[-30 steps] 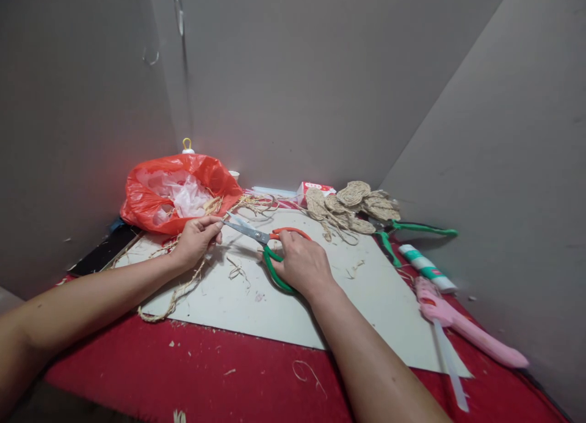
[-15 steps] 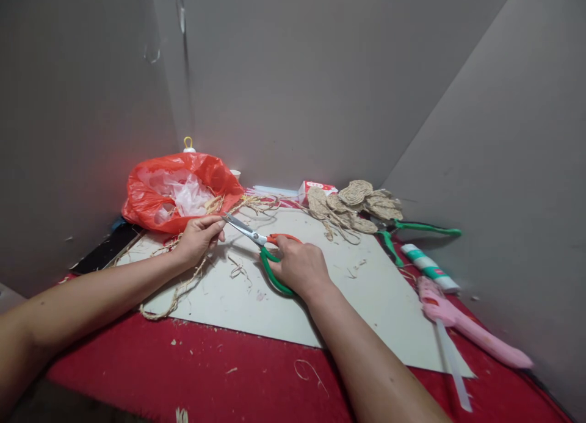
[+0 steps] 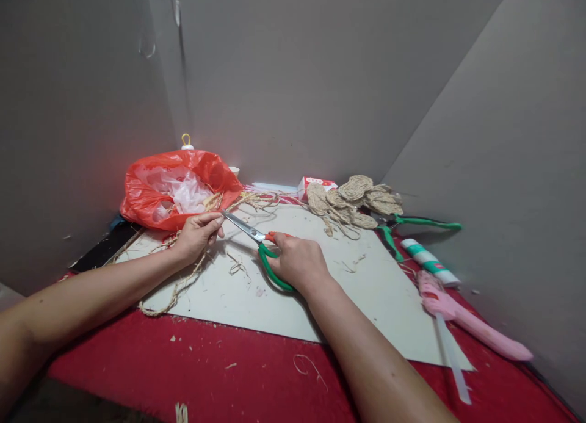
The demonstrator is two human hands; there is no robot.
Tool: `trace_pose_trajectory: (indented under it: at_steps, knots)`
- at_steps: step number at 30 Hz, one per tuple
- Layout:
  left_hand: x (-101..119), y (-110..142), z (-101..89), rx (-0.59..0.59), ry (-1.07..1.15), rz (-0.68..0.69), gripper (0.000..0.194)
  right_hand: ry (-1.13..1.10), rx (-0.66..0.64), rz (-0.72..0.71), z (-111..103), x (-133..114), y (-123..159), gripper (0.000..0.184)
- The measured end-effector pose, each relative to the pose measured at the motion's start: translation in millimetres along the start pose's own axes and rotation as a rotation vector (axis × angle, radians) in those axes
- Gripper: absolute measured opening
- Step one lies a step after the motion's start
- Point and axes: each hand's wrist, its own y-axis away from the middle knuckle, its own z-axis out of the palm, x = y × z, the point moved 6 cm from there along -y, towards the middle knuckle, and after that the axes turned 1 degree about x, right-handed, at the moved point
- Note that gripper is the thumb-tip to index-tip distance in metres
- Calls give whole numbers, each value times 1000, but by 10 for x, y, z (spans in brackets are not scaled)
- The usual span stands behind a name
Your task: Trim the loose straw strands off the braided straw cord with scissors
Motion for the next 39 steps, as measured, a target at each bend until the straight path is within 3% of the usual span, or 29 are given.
trace_pose_trajectory:
  at_steps: [16,26,33,39]
  knots:
    - [-24,-28,0,-3,126,-86,24,-5,1,15,45,-25,15,49]
    - [28,48,75,-85,41,-59,26,-190,75,198,55,171,14,46]
    - [67,67,92,-87,44,-34,26,-85,85,43,51,51,34,47]
    - [84,67,80,-74,50,-18,25,25,46,-4,50,2,28,47]
